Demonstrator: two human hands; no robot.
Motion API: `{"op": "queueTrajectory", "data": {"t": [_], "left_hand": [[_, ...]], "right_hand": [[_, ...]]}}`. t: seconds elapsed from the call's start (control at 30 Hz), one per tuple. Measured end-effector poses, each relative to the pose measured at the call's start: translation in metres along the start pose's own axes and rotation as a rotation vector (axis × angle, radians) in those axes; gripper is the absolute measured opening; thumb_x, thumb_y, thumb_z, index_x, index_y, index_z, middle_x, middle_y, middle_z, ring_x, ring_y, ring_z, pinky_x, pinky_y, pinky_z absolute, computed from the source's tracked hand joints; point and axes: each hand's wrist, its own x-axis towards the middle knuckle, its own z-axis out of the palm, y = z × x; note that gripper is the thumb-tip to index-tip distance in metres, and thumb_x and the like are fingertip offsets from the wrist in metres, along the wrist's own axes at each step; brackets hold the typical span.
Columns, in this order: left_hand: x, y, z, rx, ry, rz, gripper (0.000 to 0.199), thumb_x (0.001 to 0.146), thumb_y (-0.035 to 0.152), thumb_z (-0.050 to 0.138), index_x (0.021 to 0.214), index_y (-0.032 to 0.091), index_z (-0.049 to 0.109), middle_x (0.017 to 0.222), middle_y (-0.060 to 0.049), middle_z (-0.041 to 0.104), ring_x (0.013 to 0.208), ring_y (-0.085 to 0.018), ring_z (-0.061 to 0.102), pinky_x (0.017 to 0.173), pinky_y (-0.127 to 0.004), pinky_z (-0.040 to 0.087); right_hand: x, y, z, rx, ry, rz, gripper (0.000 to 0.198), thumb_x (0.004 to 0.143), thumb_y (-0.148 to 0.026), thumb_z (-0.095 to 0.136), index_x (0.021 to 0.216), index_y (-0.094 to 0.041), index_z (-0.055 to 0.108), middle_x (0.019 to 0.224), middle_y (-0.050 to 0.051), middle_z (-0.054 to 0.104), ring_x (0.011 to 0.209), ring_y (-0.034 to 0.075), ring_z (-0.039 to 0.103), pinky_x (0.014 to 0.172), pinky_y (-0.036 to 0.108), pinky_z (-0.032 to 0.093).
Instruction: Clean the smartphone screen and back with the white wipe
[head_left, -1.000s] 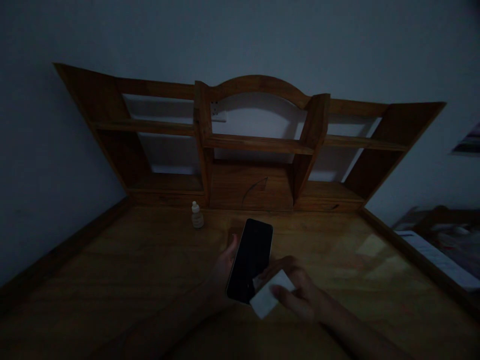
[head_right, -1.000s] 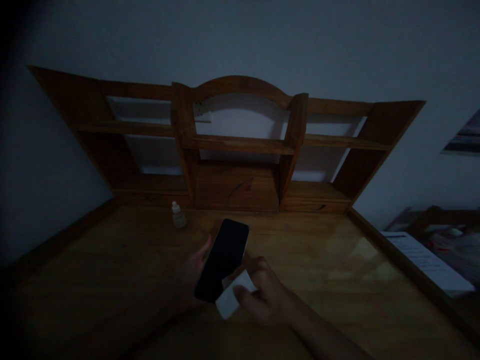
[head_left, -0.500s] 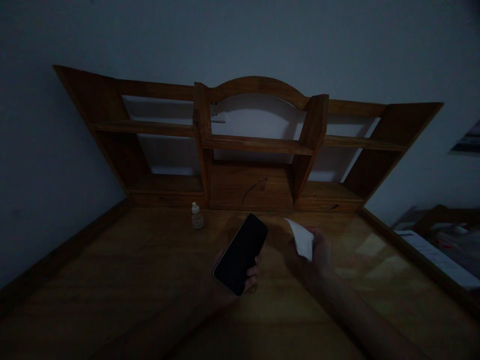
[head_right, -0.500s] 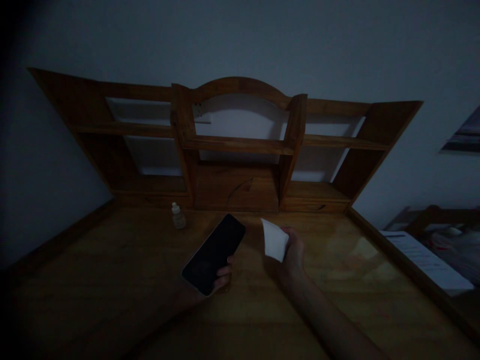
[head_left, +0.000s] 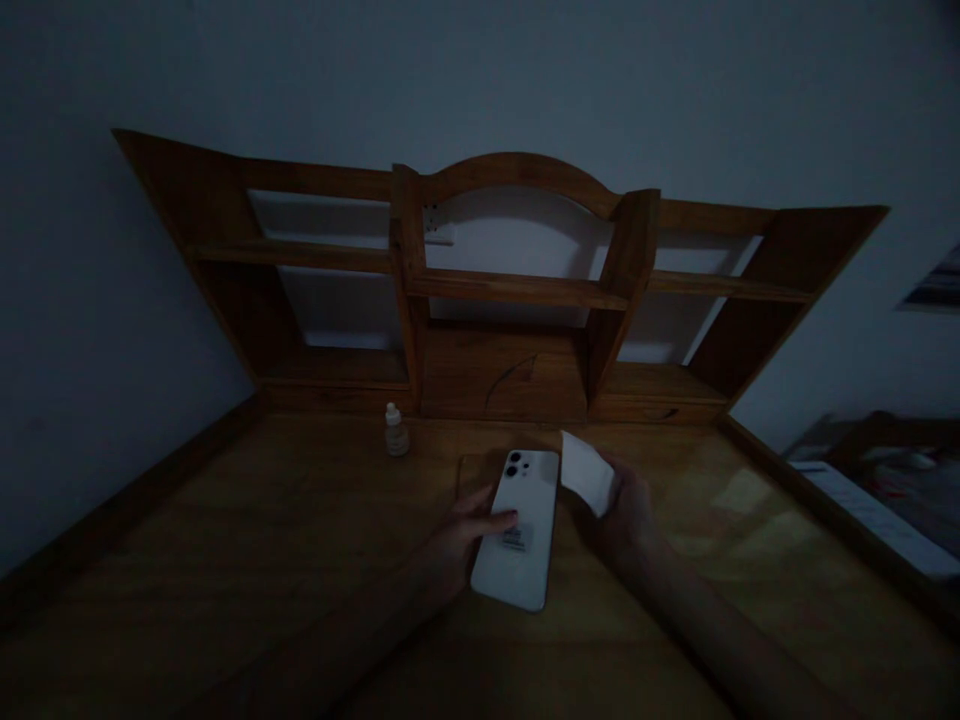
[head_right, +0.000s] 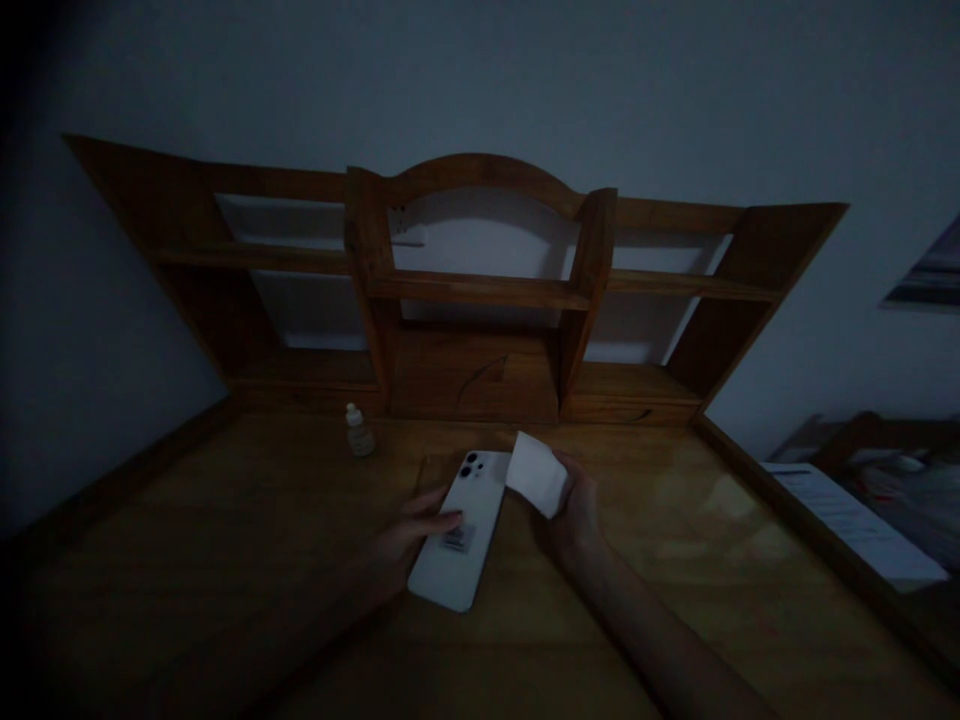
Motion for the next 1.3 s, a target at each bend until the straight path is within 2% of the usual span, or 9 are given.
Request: {"op": "queueTrajectory", "data": {"t": [0.13,0.37,0.47,0.6,0.73,0.87,0.97,1.13,1.3], "left_hand": [[-0.001,0.001,0.0,0.013,0.039,-0.021,0.048,0.074,0.014,0.074,0.119,0.011,0.06,0.108,-0.014,0.065,0.084,-0.021,0.064,0.072,-0.031,0.053],[0.001,-0.001,0.002,-0.113,0.073,-0.005,0.057,0.082,0.011,0.066,0.134,0.021,0.044,0.119,-0.013,0.061,0.096,-0.026,0.064,0.079,-0.039,0.054],[0.0,-0.001,0.003,-0.104,0.082,-0.005,0.054,0.082,0.009,0.065,0.132,0.019,0.046,0.119,-0.013,0.061,0.096,-0.025,0.064,0.08,-0.038,0.055],[-0.001,-0.001,0.003,-0.078,0.117,-0.044,0.042,0.081,0.007,0.065,0.121,0.009,0.054,0.114,-0.016,0.063,0.092,-0.024,0.064,0.084,-0.039,0.054],[0.0,-0.002,0.002,-0.123,0.133,-0.097,0.033,0.088,0.015,0.063,0.119,0.006,0.056,0.115,-0.018,0.063,0.096,-0.024,0.064,0.089,-0.04,0.053],[0.002,-0.001,0.002,-0.186,0.157,-0.208,0.034,0.092,0.027,0.06,0.12,0.007,0.057,0.111,-0.017,0.065,0.096,-0.024,0.065,0.09,-0.038,0.052],[0.002,0.0,0.002,-0.18,0.144,-0.197,0.038,0.092,0.03,0.061,0.123,0.008,0.057,0.108,-0.016,0.066,0.094,-0.025,0.066,0.088,-0.038,0.053],[-0.001,0.001,0.005,-0.112,0.097,-0.139,0.031,0.091,0.02,0.059,0.117,0.004,0.059,0.111,-0.018,0.065,0.094,-0.025,0.065,0.087,-0.038,0.053],[-0.001,-0.002,0.003,-0.094,0.044,-0.11,0.036,0.088,0.011,0.06,0.123,0.004,0.055,0.12,-0.02,0.061,0.104,-0.027,0.061,0.093,-0.042,0.049]], "right_hand": [[0.002,0.001,0.004,0.071,-0.015,0.042,0.016,0.085,-0.028,0.058,0.096,-0.018,0.063,0.097,0.003,0.07,0.088,0.023,0.068,0.078,0.035,0.058],[0.0,0.006,0.007,0.067,-0.03,0.073,0.025,0.088,-0.032,0.057,0.109,-0.02,0.063,0.113,0.005,0.067,0.101,0.025,0.066,0.085,0.038,0.057],[0.001,0.007,0.006,0.028,-0.018,0.032,0.026,0.088,-0.034,0.057,0.109,-0.02,0.062,0.113,0.004,0.067,0.102,0.026,0.065,0.086,0.039,0.057],[0.004,0.006,0.006,0.033,0.023,0.02,0.028,0.088,-0.036,0.059,0.112,-0.022,0.061,0.113,0.003,0.068,0.104,0.026,0.065,0.09,0.04,0.056],[0.004,0.006,0.008,0.036,0.07,0.044,0.033,0.088,-0.036,0.06,0.116,-0.019,0.059,0.112,0.006,0.068,0.102,0.026,0.066,0.09,0.041,0.055],[0.003,0.007,0.008,0.027,0.097,0.065,0.033,0.089,-0.039,0.057,0.114,-0.018,0.06,0.109,0.007,0.069,0.095,0.027,0.067,0.083,0.04,0.058],[0.003,0.01,0.006,-0.005,0.088,0.056,0.038,0.088,-0.044,0.057,0.117,-0.02,0.059,0.111,0.007,0.068,0.095,0.028,0.067,0.08,0.042,0.059],[-0.002,0.013,0.006,-0.146,0.049,-0.049,0.046,0.087,-0.052,0.059,0.116,-0.017,0.062,0.114,0.01,0.067,0.1,0.03,0.066,0.084,0.043,0.058],[-0.017,0.009,0.011,-0.313,0.032,-0.223,0.045,0.085,-0.052,0.066,0.113,-0.016,0.066,0.118,0.009,0.065,0.114,0.03,0.059,0.102,0.042,0.046]]}}
